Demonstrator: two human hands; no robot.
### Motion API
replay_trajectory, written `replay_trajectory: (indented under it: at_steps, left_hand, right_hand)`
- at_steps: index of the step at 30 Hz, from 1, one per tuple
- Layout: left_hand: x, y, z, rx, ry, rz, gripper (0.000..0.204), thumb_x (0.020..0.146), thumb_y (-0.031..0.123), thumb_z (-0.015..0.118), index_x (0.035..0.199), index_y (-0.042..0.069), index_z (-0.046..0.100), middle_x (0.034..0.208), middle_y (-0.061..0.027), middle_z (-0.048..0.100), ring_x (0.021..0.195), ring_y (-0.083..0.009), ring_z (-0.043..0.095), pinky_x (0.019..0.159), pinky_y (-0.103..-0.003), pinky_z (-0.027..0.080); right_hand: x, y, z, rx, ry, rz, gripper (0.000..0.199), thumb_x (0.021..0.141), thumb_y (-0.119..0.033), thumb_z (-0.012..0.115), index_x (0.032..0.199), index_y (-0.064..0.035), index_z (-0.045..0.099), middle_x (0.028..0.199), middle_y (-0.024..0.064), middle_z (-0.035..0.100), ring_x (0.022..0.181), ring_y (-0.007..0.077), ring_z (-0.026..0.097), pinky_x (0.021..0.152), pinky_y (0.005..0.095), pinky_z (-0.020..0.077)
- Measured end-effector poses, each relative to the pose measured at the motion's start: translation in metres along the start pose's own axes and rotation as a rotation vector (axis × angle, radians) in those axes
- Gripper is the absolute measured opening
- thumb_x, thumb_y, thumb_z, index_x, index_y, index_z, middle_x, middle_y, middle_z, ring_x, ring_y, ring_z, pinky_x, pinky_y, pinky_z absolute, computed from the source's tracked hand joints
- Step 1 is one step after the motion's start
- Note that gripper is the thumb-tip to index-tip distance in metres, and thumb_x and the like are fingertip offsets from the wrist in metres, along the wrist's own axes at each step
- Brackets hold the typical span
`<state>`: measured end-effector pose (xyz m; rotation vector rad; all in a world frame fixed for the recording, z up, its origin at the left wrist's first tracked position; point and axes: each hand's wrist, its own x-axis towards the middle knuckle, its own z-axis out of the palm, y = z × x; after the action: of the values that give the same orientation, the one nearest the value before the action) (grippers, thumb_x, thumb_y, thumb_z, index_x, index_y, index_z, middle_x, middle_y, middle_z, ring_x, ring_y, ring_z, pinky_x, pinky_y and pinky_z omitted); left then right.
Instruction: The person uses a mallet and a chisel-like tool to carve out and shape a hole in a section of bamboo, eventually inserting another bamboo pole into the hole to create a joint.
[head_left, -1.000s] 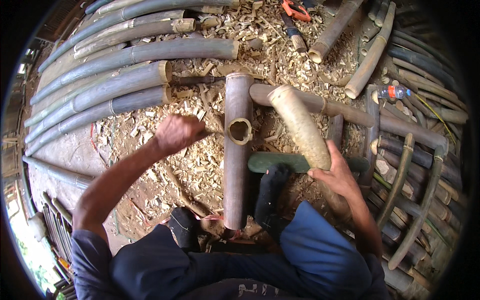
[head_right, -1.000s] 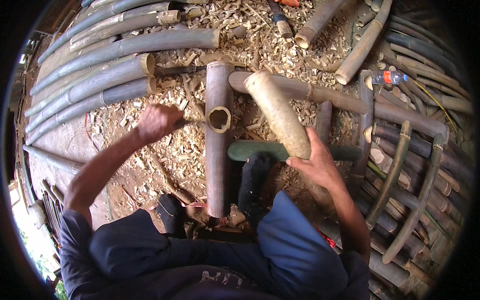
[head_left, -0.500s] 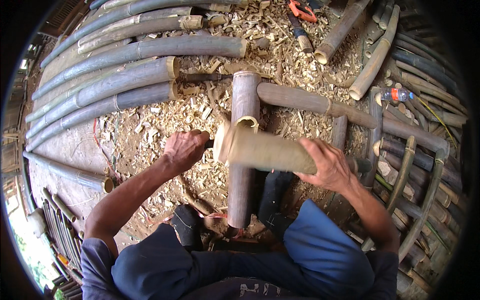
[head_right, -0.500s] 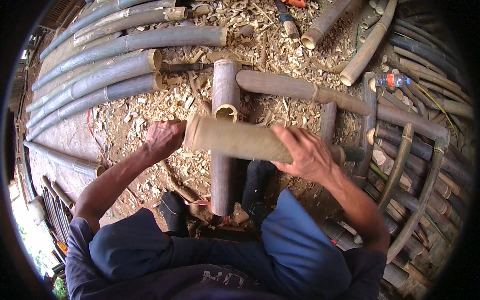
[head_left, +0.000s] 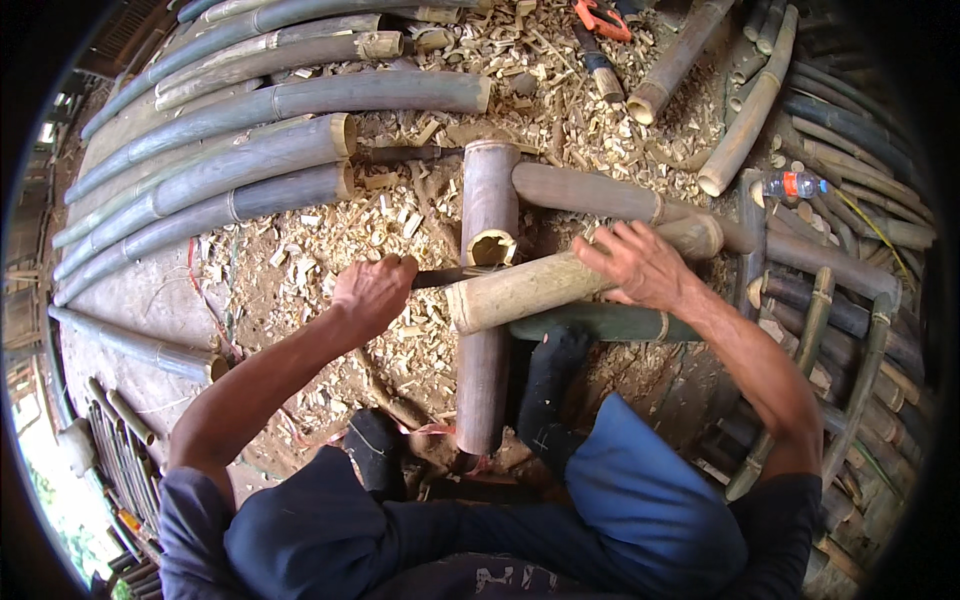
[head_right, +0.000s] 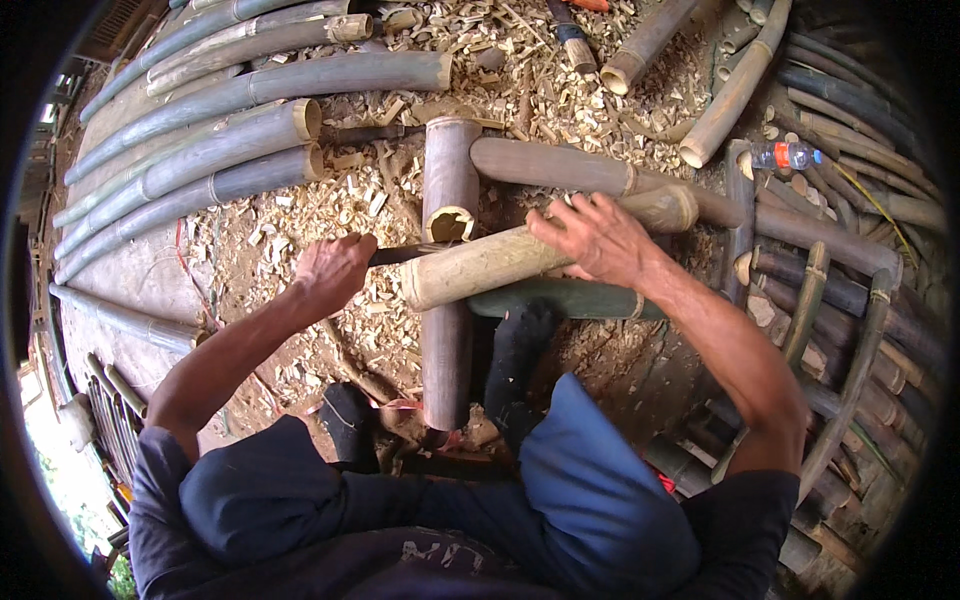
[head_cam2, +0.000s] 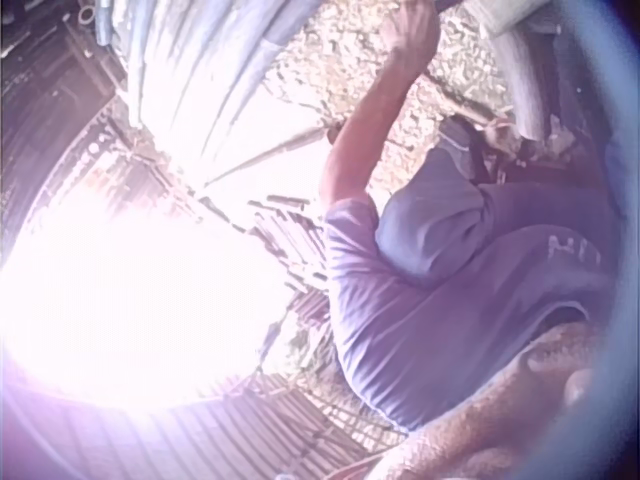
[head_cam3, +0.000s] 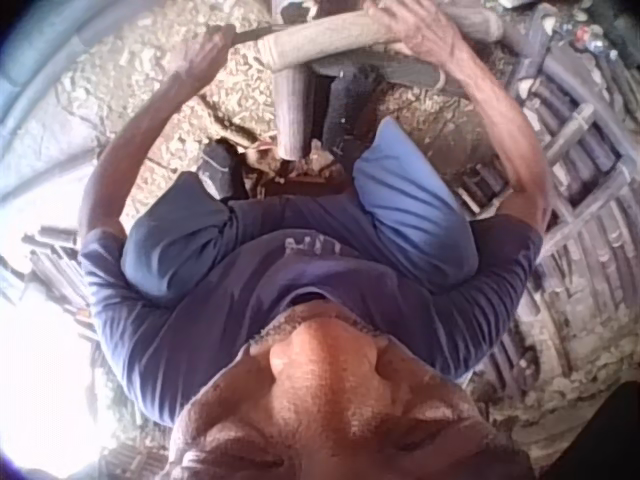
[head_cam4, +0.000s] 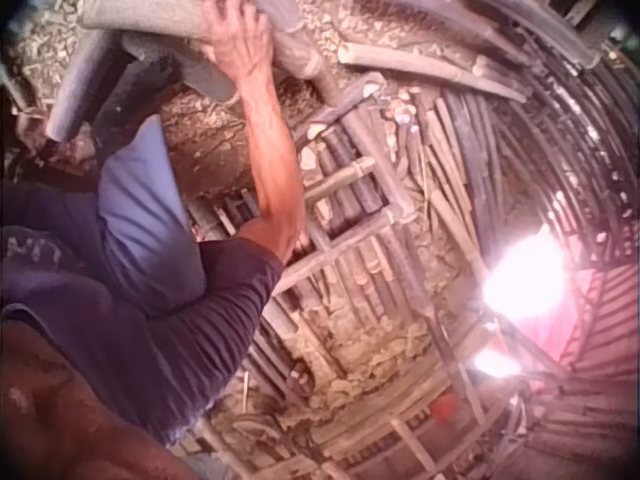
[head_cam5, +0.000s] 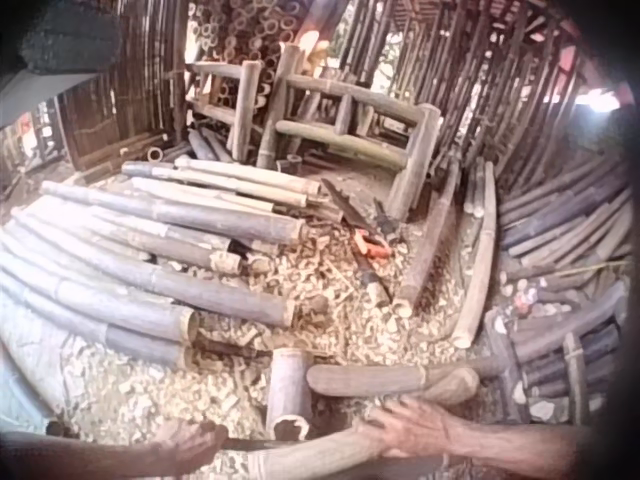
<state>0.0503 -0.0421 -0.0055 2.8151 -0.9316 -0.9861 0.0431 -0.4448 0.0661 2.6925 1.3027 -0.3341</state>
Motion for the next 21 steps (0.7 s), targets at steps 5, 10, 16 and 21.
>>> replay_trajectory:
  at_steps: [5,10,16,21]
  left_hand:
    - [0.007,-0.002,0.005,-0.01,-0.03,-0.044,0.02,0.102,0.011,0.055,0.119,0.001,0.053,0.107,-0.0217,0.069,0.085,-0.0316,0.076,0.066,-0.047,0.061]
    - [0.007,0.001,-0.001,-0.005,0.042,-0.027,0.019,0.102,0.01,0.055,0.119,0.002,0.053,0.107,-0.0212,0.069,0.088,-0.0325,0.075,0.068,-0.047,0.061]
    - [0.011,-0.001,0.009,0.002,0.042,-0.029,0.021,0.101,0.008,0.057,0.12,0.001,0.054,0.105,-0.0199,0.07,0.084,-0.0301,0.074,0.064,-0.044,0.06]
    - [0.041,-0.036,-0.005,-0.375,-0.046,0.173,0.018,0.102,0.018,0.067,0.105,0.001,0.069,0.081,-0.0113,0.07,0.066,-0.014,0.065,0.053,-0.034,0.055]
  right_hand:
    - [-0.002,-0.014,-0.014,0.115,0.125,-0.251,0.096,0.064,-0.041,0.096,0.144,-0.0138,0.052,0.113,0.0052,0.059,0.1,0.0215,0.062,0.078,0.039,0.0497]
    - [-0.002,-0.005,-0.003,0.031,-0.026,0.018,0.099,0.062,-0.041,0.097,0.146,-0.0156,0.051,0.118,0.0076,0.06,0.104,0.0229,0.064,0.085,0.0411,0.0505]
    - [0.005,-0.004,-0.001,-0.016,0.126,-0.112,0.102,0.059,-0.036,0.099,0.147,-0.0139,0.05,0.122,0.0104,0.061,0.106,0.0259,0.064,0.09,0.0413,0.0517]
    - [0.01,-0.008,-0.026,0.116,0.042,0.179,0.096,0.065,-0.028,0.098,0.146,-0.0121,0.049,0.12,0.0136,0.063,0.104,0.0304,0.068,0.086,0.0457,0.0574]
